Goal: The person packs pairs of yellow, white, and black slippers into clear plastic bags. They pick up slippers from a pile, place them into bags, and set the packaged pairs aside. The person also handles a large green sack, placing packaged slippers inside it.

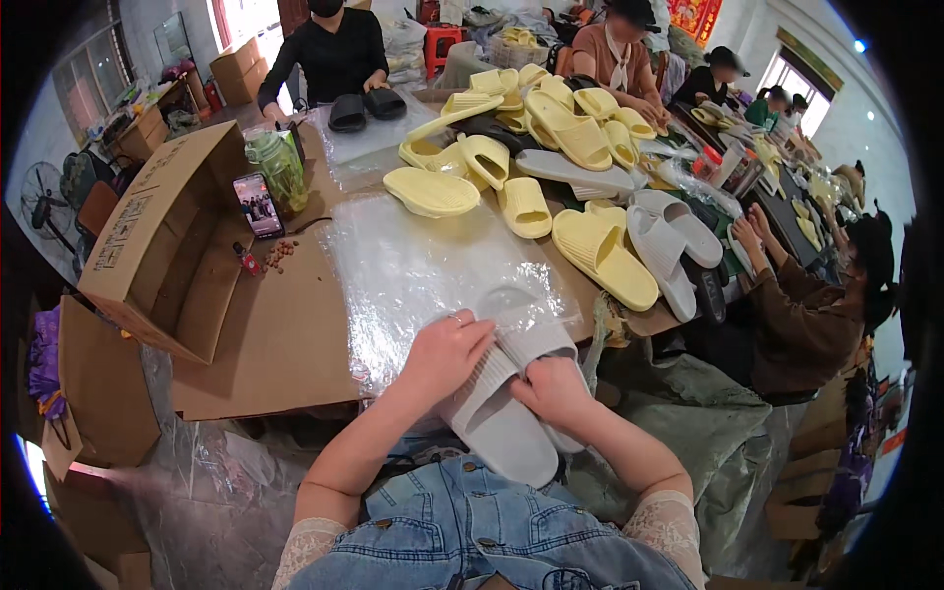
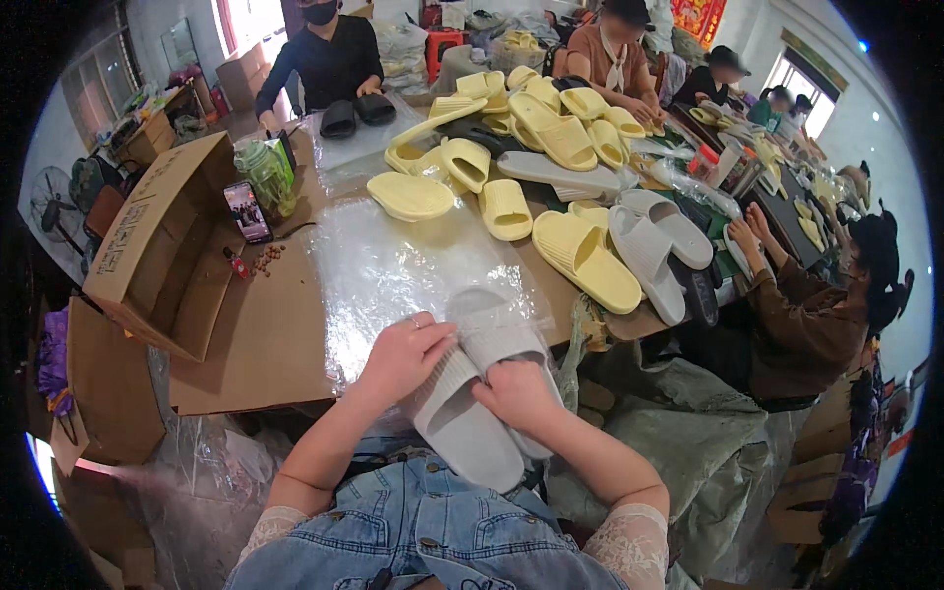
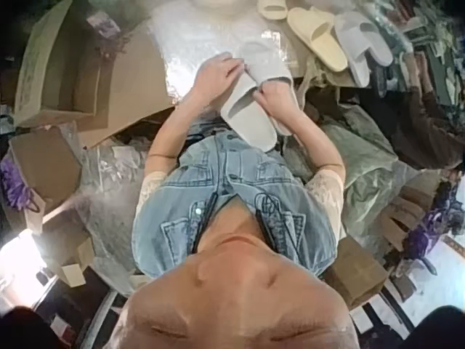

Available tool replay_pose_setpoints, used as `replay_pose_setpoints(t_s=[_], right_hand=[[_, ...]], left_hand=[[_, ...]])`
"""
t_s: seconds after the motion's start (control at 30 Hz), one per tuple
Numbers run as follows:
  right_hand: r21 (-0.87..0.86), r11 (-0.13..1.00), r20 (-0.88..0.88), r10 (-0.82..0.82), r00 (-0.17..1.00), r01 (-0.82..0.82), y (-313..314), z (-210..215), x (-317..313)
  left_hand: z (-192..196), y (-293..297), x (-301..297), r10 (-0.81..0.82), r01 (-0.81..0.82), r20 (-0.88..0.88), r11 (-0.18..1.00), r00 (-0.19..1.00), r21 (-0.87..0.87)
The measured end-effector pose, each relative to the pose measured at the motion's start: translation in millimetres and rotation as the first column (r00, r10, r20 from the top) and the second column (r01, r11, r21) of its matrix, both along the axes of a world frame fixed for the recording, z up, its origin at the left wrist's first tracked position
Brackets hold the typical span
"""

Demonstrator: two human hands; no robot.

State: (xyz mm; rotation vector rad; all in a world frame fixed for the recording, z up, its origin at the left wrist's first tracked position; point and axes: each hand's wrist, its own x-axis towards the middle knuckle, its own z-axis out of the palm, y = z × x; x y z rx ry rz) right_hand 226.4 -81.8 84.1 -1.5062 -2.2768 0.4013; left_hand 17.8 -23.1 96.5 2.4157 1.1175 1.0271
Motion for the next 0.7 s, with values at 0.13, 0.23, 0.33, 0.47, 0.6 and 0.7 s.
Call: replay_pose_setpoints(t_s=[0.13, 0.23, 0.33, 0.47, 0.6, 0.7], right_hand=[[0.024, 0.99, 0.029, -0.138, 0.99, 0.137, 32, -18, -12], [0.139, 0.99, -0.065, 0.037, 0.997, -0.027, 39, -35, -25], [-0.08, 0.996, 0.095, -0.018, 0.995, 0.026, 69, -23, -41], [-0.015, 0.984, -0.063, -0.179, 0.982, 0.179, 100, -20, -62], [0.133, 0.951, -0.115, -0.264, 0.958, 0.278, 131, -30, -84], [0.183, 0.923, -0.174, -0.309, 0.935, 0.339, 147, -40, -89]], left_hand=[[13, -10, 3, -0.057, 0.059, 0.055, 0.998, 0.997, -0.035], [13, -14, 2, -0.106, 0.117, 0.107, 0.987, 0.989, -0.109], [26, -21, 1, -0.127, 0.135, 0.074, 0.983, 0.989, -0.122], [24, -36, 7, -0.25, 0.287, 0.27, 0.952, 0.93, -0.107], [33, -46, 2, -0.315, 0.366, 0.258, 0.912, 0.913, -0.185], [38, -51, -10, -0.336, 0.394, 0.268, 0.897, 0.903, -0.201]])
